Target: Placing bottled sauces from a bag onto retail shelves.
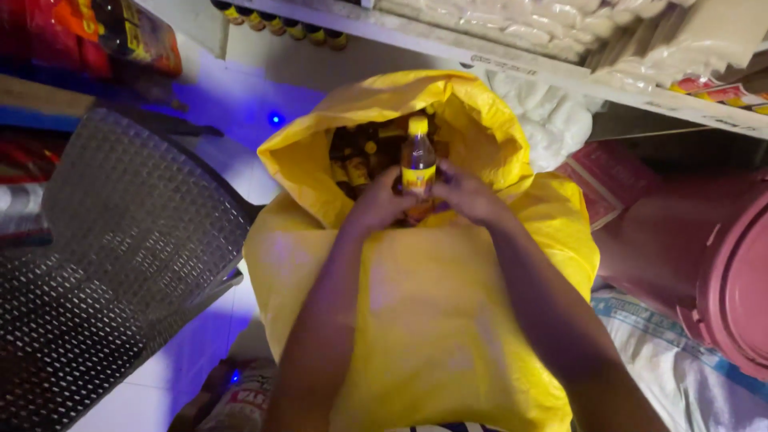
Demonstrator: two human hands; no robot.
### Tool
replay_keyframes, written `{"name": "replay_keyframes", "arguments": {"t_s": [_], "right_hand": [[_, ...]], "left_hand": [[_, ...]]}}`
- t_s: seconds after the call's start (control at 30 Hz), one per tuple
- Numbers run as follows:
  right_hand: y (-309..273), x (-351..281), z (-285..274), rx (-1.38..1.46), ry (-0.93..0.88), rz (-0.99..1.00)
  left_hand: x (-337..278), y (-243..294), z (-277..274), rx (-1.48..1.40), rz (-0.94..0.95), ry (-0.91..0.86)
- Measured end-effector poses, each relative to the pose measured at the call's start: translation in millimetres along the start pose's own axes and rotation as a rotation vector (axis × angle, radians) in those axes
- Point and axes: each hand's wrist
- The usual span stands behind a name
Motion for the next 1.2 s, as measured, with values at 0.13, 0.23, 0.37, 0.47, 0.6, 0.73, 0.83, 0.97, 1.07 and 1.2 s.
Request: {"name": "replay_keyframes", "arguments": {"t_s": [0.13,0.23,0.37,0.47,0.6,0.73,0.83,0.97,1.07,1.2], "right_hand": [[22,40,-25,-0.007,0.022,-0.074],[12,28,-9,0.028,0.011,-0.029],[9,27,-11,0.006,-0.003,-0.064],[4,22,-7,-0.005,0.016,-0.062],[18,31,-16,-0.04,0.032,-0.103],[3,9,-2,-0.135,0.097,-0.149],[-15,-24,9,-0.137,0.132,-0.161],[-50,-75,28,-0.087,0.171,-0.145],[-76,-104,39,-0.188,0.2,-0.144],[-63,-103,21,-0.077,0.149,-0.274]], "left_hand": [[15,-14,-6,0.06,-0.008,0.048],[12,-12,0,0.048,-0.03,0.04],[20,-27,1,0.059,-0.018,0.072],[22,-30,3,0.034,-0.01,0.071],[23,-37,14,-0.083,0.033,0.107],[22,-43,16,-0.088,0.142,0.095],[9,-35,15,-0.183,0.262,0.145],[-15,-8,13,-0.223,0.276,0.155],[-32,27,6,-0.198,0.272,0.15],[-49,63,5,-0.164,0.272,0.165]]}}
Point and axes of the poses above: each hand's wrist, its own x-axis towards the middle knuckle, its own z-axis out of the palm, y = z × x, and after that the axes turned 11 degrees about z, right-handed
